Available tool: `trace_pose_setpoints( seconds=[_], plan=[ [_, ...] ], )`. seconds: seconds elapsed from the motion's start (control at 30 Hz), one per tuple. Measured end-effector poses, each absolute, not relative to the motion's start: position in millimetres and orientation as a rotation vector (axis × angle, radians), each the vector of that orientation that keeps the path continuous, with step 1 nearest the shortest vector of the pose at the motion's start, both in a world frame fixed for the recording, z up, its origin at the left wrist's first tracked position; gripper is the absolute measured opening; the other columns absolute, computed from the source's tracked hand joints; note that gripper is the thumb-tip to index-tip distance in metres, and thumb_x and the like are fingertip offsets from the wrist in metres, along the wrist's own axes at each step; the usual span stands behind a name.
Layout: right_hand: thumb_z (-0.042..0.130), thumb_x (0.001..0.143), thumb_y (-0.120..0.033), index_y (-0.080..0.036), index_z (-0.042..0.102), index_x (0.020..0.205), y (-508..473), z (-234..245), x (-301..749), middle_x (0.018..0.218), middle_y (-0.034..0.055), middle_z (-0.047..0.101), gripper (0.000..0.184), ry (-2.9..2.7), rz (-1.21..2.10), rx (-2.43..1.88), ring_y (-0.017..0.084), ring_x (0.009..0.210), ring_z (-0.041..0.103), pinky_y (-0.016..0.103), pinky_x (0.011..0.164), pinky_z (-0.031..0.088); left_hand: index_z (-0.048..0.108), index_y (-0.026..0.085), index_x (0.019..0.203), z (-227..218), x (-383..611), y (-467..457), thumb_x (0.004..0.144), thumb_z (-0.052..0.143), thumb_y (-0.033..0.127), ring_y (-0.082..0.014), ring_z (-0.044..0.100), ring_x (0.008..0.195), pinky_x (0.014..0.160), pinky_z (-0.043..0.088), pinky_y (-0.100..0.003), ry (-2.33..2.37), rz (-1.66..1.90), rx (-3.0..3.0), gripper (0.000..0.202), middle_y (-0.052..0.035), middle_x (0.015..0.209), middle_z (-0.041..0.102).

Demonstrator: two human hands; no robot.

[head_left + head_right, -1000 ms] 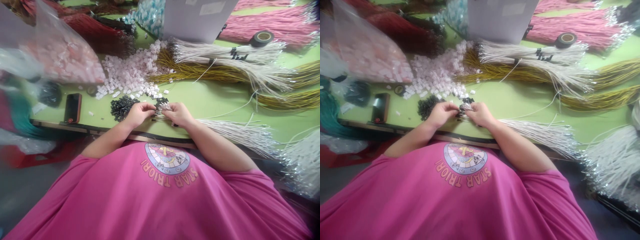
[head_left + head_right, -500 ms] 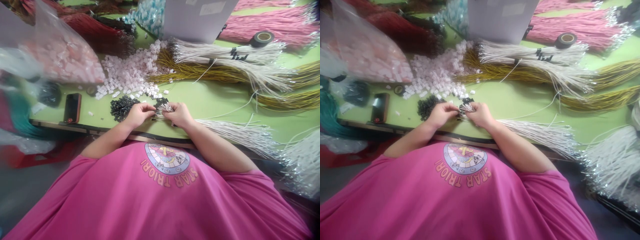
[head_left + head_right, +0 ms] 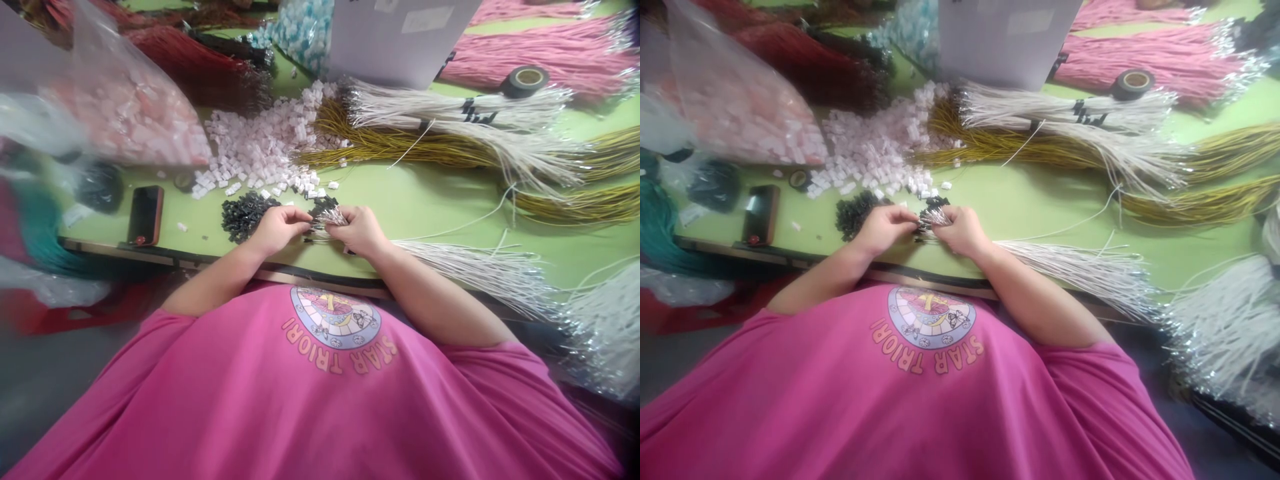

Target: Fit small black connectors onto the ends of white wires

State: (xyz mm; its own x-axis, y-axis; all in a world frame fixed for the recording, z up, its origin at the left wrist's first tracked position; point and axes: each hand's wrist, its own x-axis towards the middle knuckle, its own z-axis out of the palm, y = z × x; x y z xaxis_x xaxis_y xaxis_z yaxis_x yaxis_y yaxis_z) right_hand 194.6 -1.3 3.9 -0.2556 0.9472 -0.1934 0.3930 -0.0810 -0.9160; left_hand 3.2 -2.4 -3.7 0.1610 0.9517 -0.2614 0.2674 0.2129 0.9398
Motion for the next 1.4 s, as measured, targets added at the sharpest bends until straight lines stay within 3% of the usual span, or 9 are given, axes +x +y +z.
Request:
trace_pose_setpoints(
  seconds=[0.53, 0.77, 0.87, 1.03, 1.27, 1.4],
  plan=[
    [0.055, 0.067, -0.028, -0.015, 0.052, 0.059, -2, 1, 193, 0.052, -0.0033, 0.043, 0.015, -1.77, 1.267, -1.441, 0.009, 0.054, 0.045, 0.02, 0.049, 0.031, 0.071, 0.015, 0.082, -15, 11, -6, 0.069, 0.071, 0.031, -0.0132, 0.058, 0.058, 0.059, 0.047, -0.028, 1.317, 0.684, 1.499, 0.02, -0.0037, 0.069, 0.067],
    [0.062, 0.068, -0.037, -0.014, 0.065, 0.074, 4, 3, 203, 0.068, 0.0018, 0.058, 0.024, -1.776, 1.351, -1.409, 0.01, 0.054, 0.051, 0.021, 0.043, 0.036, 0.071, 0.021, 0.084, 9, -17, 11, 0.073, 0.065, 0.027, -0.0187, 0.06, 0.08, 0.077, 0.045, -0.032, 1.38, 0.409, 1.963, 0.014, -0.0042, 0.088, 0.067],
    [0.062, 0.069, -0.037, -0.014, 0.066, 0.076, 7, 5, 207, 0.065, 0.0011, 0.058, 0.025, -1.816, 1.459, -1.426, 0.01, 0.047, 0.051, 0.022, 0.039, 0.036, 0.072, 0.022, 0.084, 13, -27, 36, 0.073, 0.064, 0.025, -0.0204, 0.056, 0.083, 0.082, 0.041, -0.034, 1.458, 0.466, 2.026, 0.014, -0.0052, 0.09, 0.065],
    [0.058, 0.069, -0.031, -0.014, 0.064, 0.073, 9, 5, 209, 0.062, 0.0003, 0.056, 0.018, -1.783, 1.474, -1.456, 0.01, 0.046, 0.051, 0.021, 0.037, 0.039, 0.067, 0.02, 0.07, -4, -23, 77, 0.069, 0.065, 0.022, -0.021, 0.051, 0.077, 0.076, 0.038, -0.031, 1.533, 0.53, 2.021, 0.003, -0.0055, 0.076, 0.059],
    [0.054, 0.067, -0.027, -0.016, 0.058, 0.067, 7, 7, 207, 0.058, -0.0005, 0.052, 0.012, -1.785, 1.454, -1.423, 0.009, 0.045, 0.05, 0.02, 0.035, 0.037, 0.057, 0.019, 0.06, -22, -13, 92, 0.072, 0.059, 0.022, -0.0195, 0.048, 0.068, 0.071, 0.038, -0.032, 1.64, 0.373, 2.19, 0.013, -0.005, 0.066, 0.052],
    [0.05, 0.064, -0.024, -0.016, 0.053, 0.061, 6, 9, 204, 0.051, -0.0015, 0.046, 0.008, -1.735, 1.476, -1.473, 0.009, 0.044, 0.046, 0.019, 0.034, 0.035, 0.062, 0.018, 0.078, -5, -14, 74, 0.072, 0.057, 0.016, -0.0191, 0.05, 0.071, 0.075, 0.039, -0.032, 1.652, 0.471, 2.114, 0.008, -0.0046, 0.073, 0.057]
  ],
)
